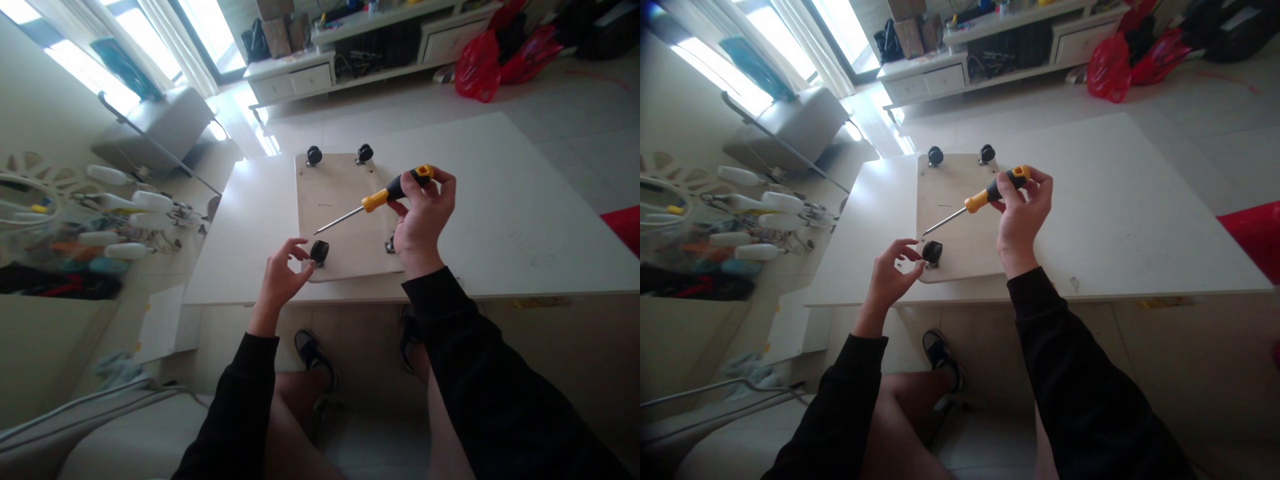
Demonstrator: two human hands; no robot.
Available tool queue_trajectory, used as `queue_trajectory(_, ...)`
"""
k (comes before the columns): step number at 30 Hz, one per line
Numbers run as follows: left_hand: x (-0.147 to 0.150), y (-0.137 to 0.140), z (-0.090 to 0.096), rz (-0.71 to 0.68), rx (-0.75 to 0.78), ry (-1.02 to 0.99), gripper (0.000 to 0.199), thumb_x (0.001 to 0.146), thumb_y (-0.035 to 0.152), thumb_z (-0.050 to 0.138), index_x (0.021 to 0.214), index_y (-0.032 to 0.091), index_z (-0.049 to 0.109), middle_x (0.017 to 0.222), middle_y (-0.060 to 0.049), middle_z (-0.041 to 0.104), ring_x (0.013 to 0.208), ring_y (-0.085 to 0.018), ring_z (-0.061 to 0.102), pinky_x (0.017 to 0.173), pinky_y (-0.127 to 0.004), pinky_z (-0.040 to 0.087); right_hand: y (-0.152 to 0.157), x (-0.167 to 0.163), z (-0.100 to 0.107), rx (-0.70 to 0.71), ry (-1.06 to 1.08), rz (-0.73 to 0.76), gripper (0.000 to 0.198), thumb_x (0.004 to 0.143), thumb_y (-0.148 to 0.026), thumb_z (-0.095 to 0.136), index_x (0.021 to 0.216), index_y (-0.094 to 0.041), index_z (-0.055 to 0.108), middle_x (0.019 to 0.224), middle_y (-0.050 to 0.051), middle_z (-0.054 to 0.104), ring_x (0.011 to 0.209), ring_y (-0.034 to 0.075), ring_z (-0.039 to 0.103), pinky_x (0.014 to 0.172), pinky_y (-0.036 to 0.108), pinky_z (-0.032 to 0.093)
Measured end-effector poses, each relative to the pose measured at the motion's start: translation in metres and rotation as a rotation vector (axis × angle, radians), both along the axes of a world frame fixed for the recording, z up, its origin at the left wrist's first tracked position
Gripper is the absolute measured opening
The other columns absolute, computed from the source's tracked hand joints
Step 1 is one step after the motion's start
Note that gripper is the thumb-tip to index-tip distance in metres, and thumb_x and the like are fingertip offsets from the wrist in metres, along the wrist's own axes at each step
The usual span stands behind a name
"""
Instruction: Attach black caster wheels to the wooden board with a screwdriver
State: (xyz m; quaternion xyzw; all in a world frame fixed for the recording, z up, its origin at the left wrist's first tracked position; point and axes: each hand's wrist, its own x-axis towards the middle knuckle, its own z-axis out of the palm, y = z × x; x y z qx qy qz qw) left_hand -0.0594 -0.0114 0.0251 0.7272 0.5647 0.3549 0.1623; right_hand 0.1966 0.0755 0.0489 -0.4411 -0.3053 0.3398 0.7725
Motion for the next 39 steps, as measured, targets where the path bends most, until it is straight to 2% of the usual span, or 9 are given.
queue_trajectory(7, -0.001, 0.001, -0.002, -0.022, -0.014, 0.006, 0.040, 0.082, 0.015, 0.077, 0.119, 0.025, 0.066, 0.081, 0.004, 0.076, 0.073, -0.016, 0.069, 0.079, -0.033, 0.056, 0.013, 0.007, -0.021, 0.083, -0.084, 0.019, 0.047, 0.085, -0.054, 0.077, 0.119, -0.033, 0.052, 0.120, 0.000, 0.059, 0.111, 0.020, 0.071, 0.067, 0.028, 0.064)
queue_trajectory(11, -0.003, 0.006, -0.006, 0.003, 0.025, 0.018, 0.044, 0.079, 0.016, 0.080, 0.120, 0.024, 0.069, 0.099, -0.002, 0.075, 0.079, -0.016, 0.068, 0.075, -0.032, 0.057, 0.018, 0.011, -0.026, 0.106, -0.133, 0.037, 0.049, 0.088, -0.060, 0.074, 0.124, -0.035, 0.053, 0.119, 0.001, 0.060, 0.108, 0.021, 0.072, 0.068, 0.030, 0.063)
queue_trajectory(15, -0.006, 0.008, -0.008, -0.022, 0.010, 0.030, 0.057, 0.080, 0.016, 0.080, 0.135, 0.024, 0.065, 0.129, -0.010, 0.074, 0.106, -0.023, 0.072, 0.081, -0.035, 0.059, 0.016, 0.010, -0.023, 0.150, -0.267, 0.024, 0.049, 0.091, -0.065, 0.070, 0.127, -0.035, 0.056, 0.116, 0.002, 0.062, 0.104, 0.022, 0.074, 0.068, 0.031, 0.062)
queue_trajectory(18, -0.006, 0.007, -0.008, -0.060, -0.020, 0.026, 0.061, 0.084, 0.014, 0.077, 0.142, 0.025, 0.061, 0.133, -0.011, 0.075, 0.123, -0.027, 0.068, 0.089, -0.040, 0.059, 0.011, 0.006, -0.018, 0.172, -0.343, 0.020, 0.049, 0.090, -0.066, 0.071, 0.126, -0.035, 0.058, 0.113, 0.002, 0.063, 0.102, 0.022, 0.073, 0.072, 0.035, 0.063)
queue_trajectory(25, -0.007, 0.011, -0.010, -0.084, -0.031, 0.020, 0.061, 0.084, 0.016, 0.077, 0.142, 0.023, 0.061, 0.139, -0.013, 0.072, 0.122, -0.027, 0.069, 0.095, -0.044, 0.058, -0.001, -0.002, -0.003, 0.204, -0.392, 0.032, 0.047, 0.084, -0.063, 0.079, 0.116, -0.032, 0.061, 0.106, 0.001, 0.063, 0.100, 0.020, 0.071, 0.084, 0.039, 0.065)
queue_trajectory(34, -0.011, 0.017, -0.013, -0.133, -0.086, 0.013, 0.065, 0.084, 0.017, 0.078, 0.145, 0.024, 0.058, 0.146, -0.015, 0.068, 0.133, -0.030, 0.065, 0.106, -0.051, 0.054, -0.002, -0.006, -0.005, 0.207, -0.401, 0.074, 0.045, 0.085, -0.059, 0.079, 0.116, -0.032, 0.061, 0.108, 0.001, 0.062, 0.105, 0.021, 0.071, 0.084, 0.039, 0.065)
queue_trajectory(39, -0.009, 0.018, -0.013, -0.142, -0.078, 0.018, 0.071, 0.084, 0.015, 0.079, 0.149, 0.027, 0.054, 0.134, -0.011, 0.074, 0.127, -0.028, 0.067, 0.106, -0.050, 0.053, -0.013, -0.013, 0.002, 0.198, -0.402, 0.122, 0.044, 0.084, -0.055, 0.082, 0.115, -0.032, 0.060, 0.108, 0.001, 0.062, 0.106, 0.021, 0.071, 0.081, 0.037, 0.066)
